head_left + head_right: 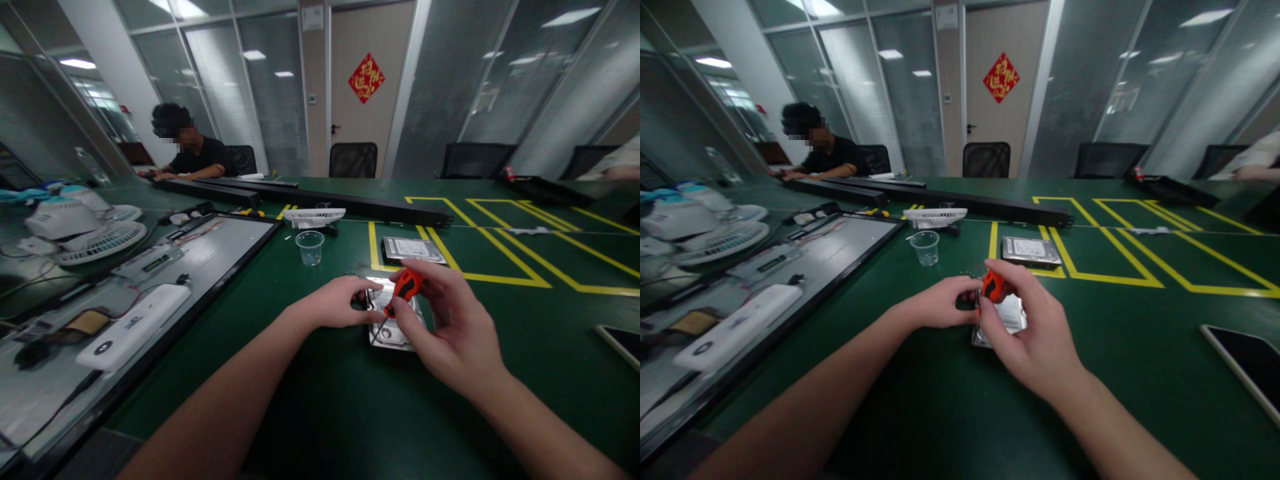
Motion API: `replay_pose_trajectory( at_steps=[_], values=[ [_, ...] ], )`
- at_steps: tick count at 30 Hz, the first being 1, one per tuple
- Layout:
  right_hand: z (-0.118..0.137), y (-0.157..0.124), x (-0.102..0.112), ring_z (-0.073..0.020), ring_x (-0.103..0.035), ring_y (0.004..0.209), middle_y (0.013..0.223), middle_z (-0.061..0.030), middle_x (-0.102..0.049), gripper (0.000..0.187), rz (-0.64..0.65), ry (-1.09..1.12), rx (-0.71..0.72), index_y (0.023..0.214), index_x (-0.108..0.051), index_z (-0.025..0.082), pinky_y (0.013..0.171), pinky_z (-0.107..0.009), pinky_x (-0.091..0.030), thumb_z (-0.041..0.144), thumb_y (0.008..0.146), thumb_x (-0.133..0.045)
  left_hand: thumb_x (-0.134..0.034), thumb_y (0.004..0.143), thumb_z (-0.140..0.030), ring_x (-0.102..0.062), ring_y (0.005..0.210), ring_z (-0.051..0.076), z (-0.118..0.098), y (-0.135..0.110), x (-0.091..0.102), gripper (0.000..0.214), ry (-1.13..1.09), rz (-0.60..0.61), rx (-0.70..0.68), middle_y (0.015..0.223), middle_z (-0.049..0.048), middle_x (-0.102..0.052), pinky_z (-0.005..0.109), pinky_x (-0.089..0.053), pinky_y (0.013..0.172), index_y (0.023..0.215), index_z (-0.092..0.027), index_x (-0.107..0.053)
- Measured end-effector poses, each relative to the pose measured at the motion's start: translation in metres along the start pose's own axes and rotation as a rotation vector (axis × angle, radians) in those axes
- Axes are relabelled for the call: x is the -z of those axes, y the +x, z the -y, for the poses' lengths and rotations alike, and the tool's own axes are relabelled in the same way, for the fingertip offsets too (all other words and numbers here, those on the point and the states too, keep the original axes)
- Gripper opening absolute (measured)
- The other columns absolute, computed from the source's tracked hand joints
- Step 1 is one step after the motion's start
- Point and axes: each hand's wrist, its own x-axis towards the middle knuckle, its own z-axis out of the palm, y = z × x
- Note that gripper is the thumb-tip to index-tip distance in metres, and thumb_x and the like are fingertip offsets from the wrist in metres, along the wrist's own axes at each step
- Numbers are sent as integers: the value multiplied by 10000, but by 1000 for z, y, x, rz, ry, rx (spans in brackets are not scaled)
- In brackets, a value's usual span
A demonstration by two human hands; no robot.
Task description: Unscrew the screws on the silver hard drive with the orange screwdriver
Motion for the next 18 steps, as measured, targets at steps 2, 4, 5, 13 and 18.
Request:
replay_pose_trajectory(
  at_steps=[2,4,5,13,18],
  values=[
    [0,0,1,-292,-762,1155,1316,-83,-737,584,5,7,8,1554,-605,358,960,-472,-632,161,1020,-735,-852,938,-608,-713,1076,308,1,0,-1,590,2,-6,-1,1233,116,-772,418,-549,967,1388,-237,-767],
    [1,0,1,-291,-750,1134,1303,-87,-723,581,12,20,12,1554,-606,355,955,-478,-625,150,1023,-719,-852,935,-608,-714,1106,316,2,0,-1,593,1,-15,-4,1268,120,-772,433,-550,1002,1389,-236,-767],
    [1,0,1,-287,-744,1121,1300,-88,-715,583,17,28,12,1558,-602,355,952,-479,-621,145,1025,-709,-853,935,-604,-716,1113,319,2,0,-2,588,0,-16,-4,1280,122,-771,438,-552,1011,1384,-234,-770],
    [0,5,1,-303,-695,1210,1350,-85,-678,632,27,21,66,1580,-588,372,1013,-501,-604,166,1014,-777,-845,951,-560,-729,1146,325,-1,-1,1,546,-20,3,-18,1339,134,-770,462,-566,1046,1379,-230,-771],
    [-3,4,-1,-307,-700,1202,1308,-75,-693,621,-1,1,55,1563,-606,381,996,-507,-610,180,1015,-816,-852,939,-595,-729,1158,342,1,-1,0,551,-10,0,1,1343,145,-768,477,-563,1048,1338,-222,-786]
  ],
)
